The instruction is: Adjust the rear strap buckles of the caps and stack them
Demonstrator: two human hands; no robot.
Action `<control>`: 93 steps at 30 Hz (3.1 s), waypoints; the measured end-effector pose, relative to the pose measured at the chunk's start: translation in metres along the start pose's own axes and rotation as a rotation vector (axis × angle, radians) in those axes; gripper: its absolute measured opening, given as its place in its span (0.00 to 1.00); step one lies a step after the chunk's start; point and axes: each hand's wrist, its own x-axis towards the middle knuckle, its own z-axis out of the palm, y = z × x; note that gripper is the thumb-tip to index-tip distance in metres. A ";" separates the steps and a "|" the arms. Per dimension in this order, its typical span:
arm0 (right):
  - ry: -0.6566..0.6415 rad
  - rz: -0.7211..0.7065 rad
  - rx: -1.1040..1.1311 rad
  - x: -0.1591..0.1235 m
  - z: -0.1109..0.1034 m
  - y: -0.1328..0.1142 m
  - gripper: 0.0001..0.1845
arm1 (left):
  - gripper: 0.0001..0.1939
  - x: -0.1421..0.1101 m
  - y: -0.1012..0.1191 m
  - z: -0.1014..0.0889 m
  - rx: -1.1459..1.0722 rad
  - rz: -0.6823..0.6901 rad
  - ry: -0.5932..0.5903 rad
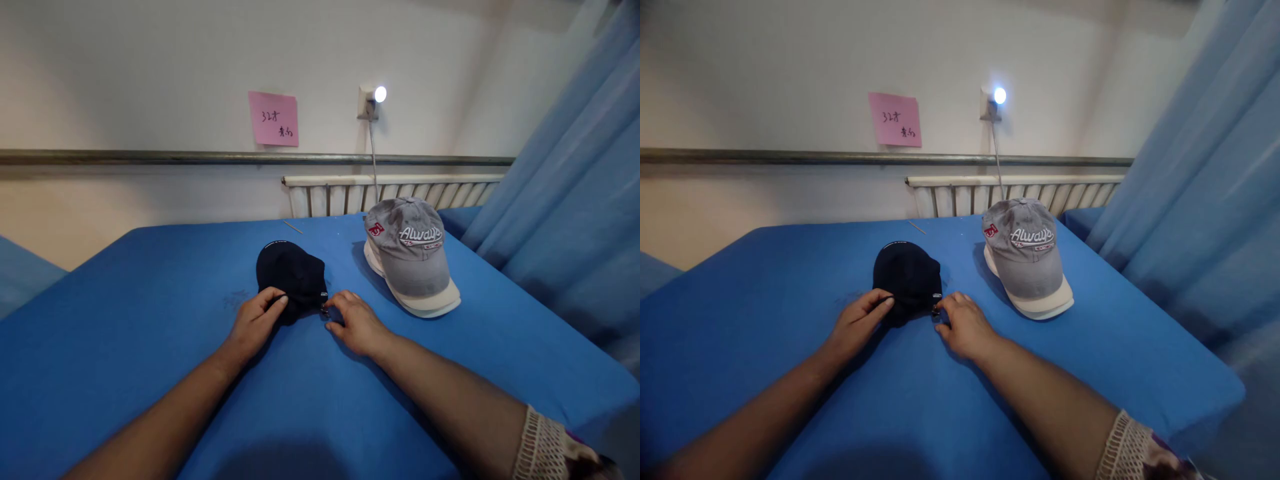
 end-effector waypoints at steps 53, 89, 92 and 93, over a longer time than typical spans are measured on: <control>0.076 0.016 0.136 0.010 0.010 0.005 0.10 | 0.13 -0.016 0.013 0.022 0.427 0.481 -0.341; 0.111 0.186 1.021 0.014 0.017 0.013 0.10 | 0.09 -0.019 0.014 0.026 -0.055 0.091 -0.230; 0.151 0.070 0.887 0.010 0.015 0.009 0.11 | 0.09 -0.018 0.015 0.027 -0.232 0.015 -0.195; 0.154 0.022 0.829 0.008 0.014 0.008 0.14 | 0.09 -0.018 0.015 0.027 -0.294 -0.008 -0.180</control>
